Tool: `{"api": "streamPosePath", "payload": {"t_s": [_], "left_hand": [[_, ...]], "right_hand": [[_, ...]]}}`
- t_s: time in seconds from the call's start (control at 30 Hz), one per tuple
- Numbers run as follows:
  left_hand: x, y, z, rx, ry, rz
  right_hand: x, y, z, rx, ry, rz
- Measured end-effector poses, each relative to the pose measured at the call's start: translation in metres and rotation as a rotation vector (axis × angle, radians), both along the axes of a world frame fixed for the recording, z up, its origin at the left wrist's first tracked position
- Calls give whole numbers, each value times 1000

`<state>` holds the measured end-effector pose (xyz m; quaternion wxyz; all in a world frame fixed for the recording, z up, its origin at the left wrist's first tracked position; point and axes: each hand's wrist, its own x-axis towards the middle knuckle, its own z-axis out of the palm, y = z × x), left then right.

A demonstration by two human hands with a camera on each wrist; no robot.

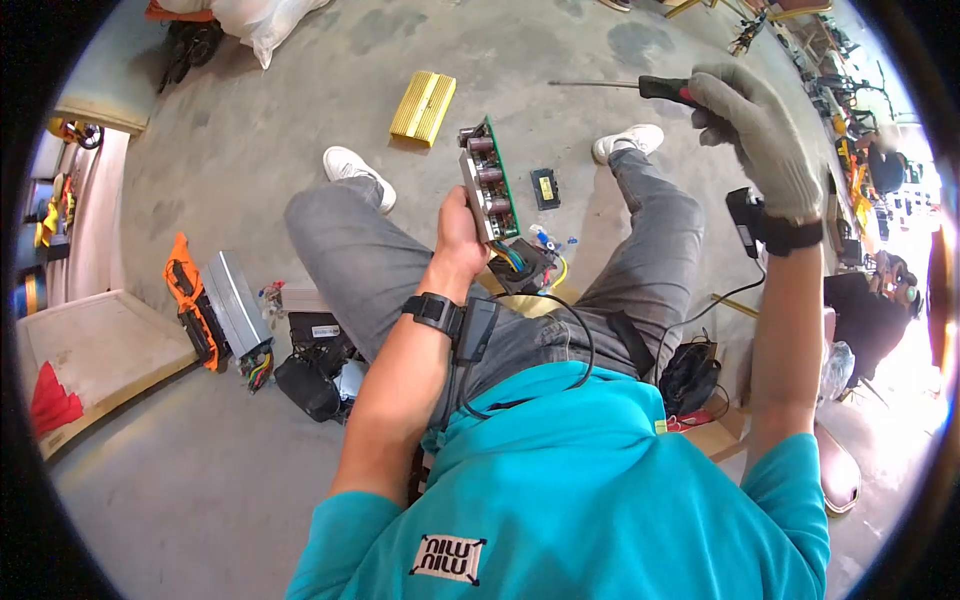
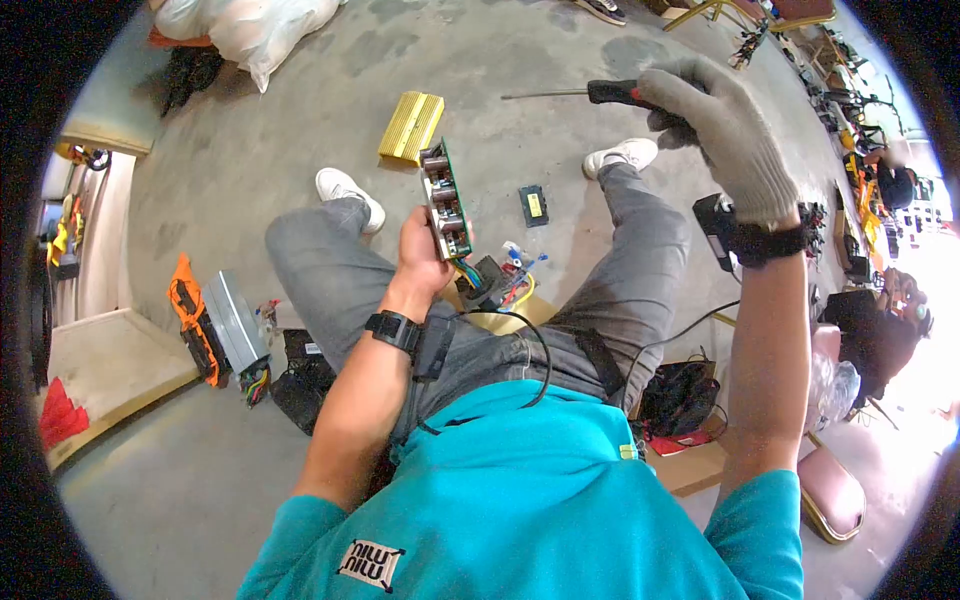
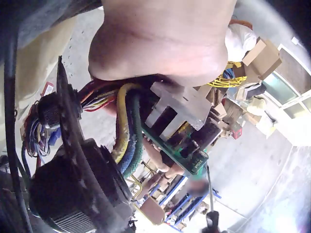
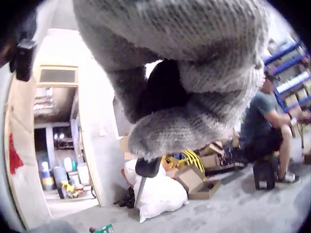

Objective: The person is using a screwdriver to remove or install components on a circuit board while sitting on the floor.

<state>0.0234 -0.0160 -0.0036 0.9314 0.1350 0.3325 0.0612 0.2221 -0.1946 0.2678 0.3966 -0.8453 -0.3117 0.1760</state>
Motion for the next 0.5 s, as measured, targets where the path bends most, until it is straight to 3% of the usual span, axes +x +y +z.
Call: {"api": "streamPosePath", "payload": {"t_s": [0.03, 0.07, 0.13, 0.23, 0.37, 0.5], "left_hand": [[0, 1, -2, -26, -22, 19], [2, 3, -5, -50, -48, 39], [-4, 7, -14, -133, -82, 11], [-8, 8, -27, -79, -6, -15], [-23, 9, -16, -11, 184, 9], [-23, 13, -9, -87, 143, -43]], "right_hand": [[18, -3, -21, 94, 193, -79], [30, -5, -41, 97, 199, -72], [47, -8, -92, 246, 540, -318], [63, -10, -145, 318, 677, -401], [59, -4, -191, 373, 916, -338], [67, -6, -254, 332, 1045, -444]]}}
